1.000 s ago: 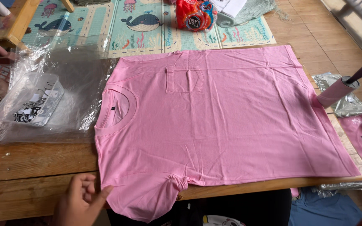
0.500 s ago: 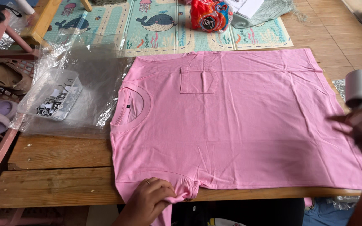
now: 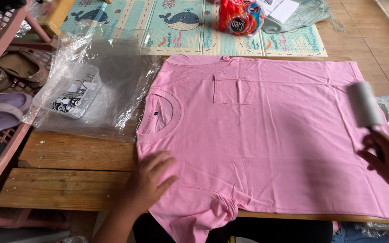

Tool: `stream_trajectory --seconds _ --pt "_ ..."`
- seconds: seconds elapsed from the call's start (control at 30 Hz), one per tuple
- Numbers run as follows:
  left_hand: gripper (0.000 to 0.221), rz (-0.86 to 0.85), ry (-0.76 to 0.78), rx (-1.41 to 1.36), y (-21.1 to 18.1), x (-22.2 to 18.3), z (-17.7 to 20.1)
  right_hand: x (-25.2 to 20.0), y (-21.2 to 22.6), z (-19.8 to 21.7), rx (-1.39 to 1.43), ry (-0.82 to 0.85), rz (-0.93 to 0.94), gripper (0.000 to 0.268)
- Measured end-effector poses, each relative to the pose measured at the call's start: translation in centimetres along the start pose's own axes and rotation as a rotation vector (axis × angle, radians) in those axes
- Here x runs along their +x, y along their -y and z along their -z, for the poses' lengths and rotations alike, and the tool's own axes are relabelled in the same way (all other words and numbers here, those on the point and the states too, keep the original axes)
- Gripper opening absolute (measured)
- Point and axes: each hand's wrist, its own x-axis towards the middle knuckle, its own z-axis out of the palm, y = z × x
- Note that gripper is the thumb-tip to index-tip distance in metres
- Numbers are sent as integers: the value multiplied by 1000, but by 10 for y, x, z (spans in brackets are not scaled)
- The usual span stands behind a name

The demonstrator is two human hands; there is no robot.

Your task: The person cleans a pink t-shirt using a lint roller, smooths it out on a wooden surface, and then folds the shirt by tucking in the sleeves and folding the body into a square.

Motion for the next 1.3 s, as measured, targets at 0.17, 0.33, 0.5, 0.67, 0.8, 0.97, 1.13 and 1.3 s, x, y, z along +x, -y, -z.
stream_trajectory --seconds 0.17,0.33,0.5,0.67,0.8,0.97,1.13,1.3 --pt "107 245 36 400 56 -41 -21 35 219 -80 -172 297 55 53" --pt "134 252 52 699 46 -55 -12 56 311 -176 133 859 484 29" --pt "152 236 -40 755 48 -64 -21 113 302 -255 254 1192 402 18" --pt "154 233 -61 697 44 -61 -18 228 274 -311 176 755 540 20" --pt "159 238 -50 775 43 -61 -16 259 295 -316 4 442 247 29" --pt "161 250 -37 707 37 -57 -9 243 317 -281 185 720 199 10" --pt "154 260 -35 598 41 -57 -13 211 342 -269 68 1519 165 29" --pt "151 268 -15 605 41 -58 -12 237 321 -281 -50 1338 149 35"
